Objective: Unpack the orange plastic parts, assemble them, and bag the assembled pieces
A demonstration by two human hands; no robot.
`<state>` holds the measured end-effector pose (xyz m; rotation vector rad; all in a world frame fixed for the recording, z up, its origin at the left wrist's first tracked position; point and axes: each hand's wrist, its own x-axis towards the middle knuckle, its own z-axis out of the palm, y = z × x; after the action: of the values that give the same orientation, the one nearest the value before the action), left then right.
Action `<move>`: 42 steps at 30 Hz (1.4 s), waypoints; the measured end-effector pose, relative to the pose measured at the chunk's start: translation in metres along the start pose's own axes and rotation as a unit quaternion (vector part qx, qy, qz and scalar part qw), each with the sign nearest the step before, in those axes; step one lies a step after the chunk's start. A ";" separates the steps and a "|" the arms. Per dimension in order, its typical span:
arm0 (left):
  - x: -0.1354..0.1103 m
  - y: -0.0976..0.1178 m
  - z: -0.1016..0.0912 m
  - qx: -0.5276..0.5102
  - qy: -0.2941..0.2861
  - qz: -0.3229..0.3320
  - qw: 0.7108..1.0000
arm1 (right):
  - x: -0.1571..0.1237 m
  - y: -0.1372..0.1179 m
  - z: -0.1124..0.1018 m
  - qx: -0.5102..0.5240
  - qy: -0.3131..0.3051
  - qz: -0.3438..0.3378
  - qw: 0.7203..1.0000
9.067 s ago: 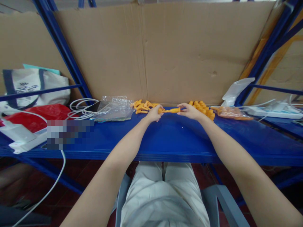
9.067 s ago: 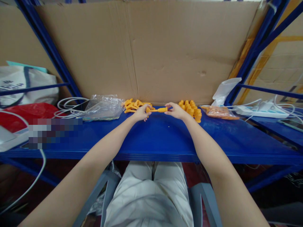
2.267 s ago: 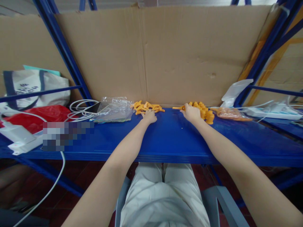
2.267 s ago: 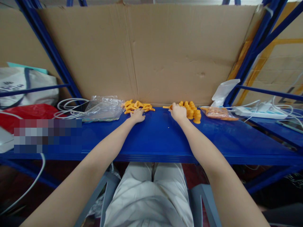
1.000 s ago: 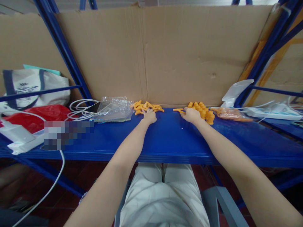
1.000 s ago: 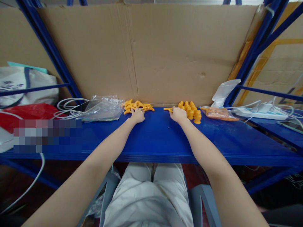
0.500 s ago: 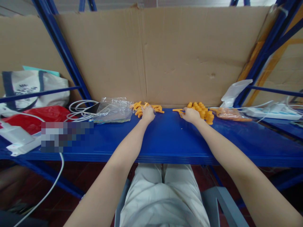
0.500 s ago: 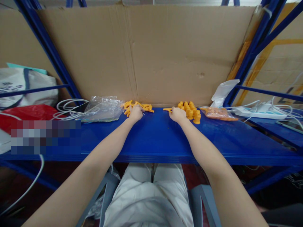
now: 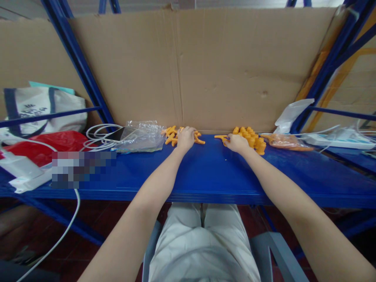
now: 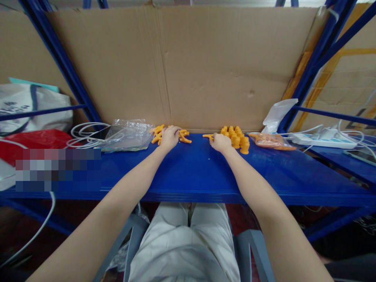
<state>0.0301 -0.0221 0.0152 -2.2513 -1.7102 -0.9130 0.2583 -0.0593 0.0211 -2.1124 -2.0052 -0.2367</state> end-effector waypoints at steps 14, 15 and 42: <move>0.001 -0.001 0.010 -0.049 -0.011 0.027 0.998 | 0.001 0.002 0.000 0.008 -0.015 -0.009 1.000; 0.001 -0.001 0.012 -0.053 -0.021 0.030 0.998 | 0.002 0.003 -0.001 0.012 -0.018 -0.011 1.000; 0.001 -0.001 0.035 -0.028 -0.206 0.197 0.958 | 0.023 0.021 0.013 0.118 -0.060 -0.126 0.983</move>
<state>0.0422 -0.0038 -0.0124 -2.8283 -1.2868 -0.4289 0.2804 -0.0346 0.0137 -1.7685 -2.2423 0.0890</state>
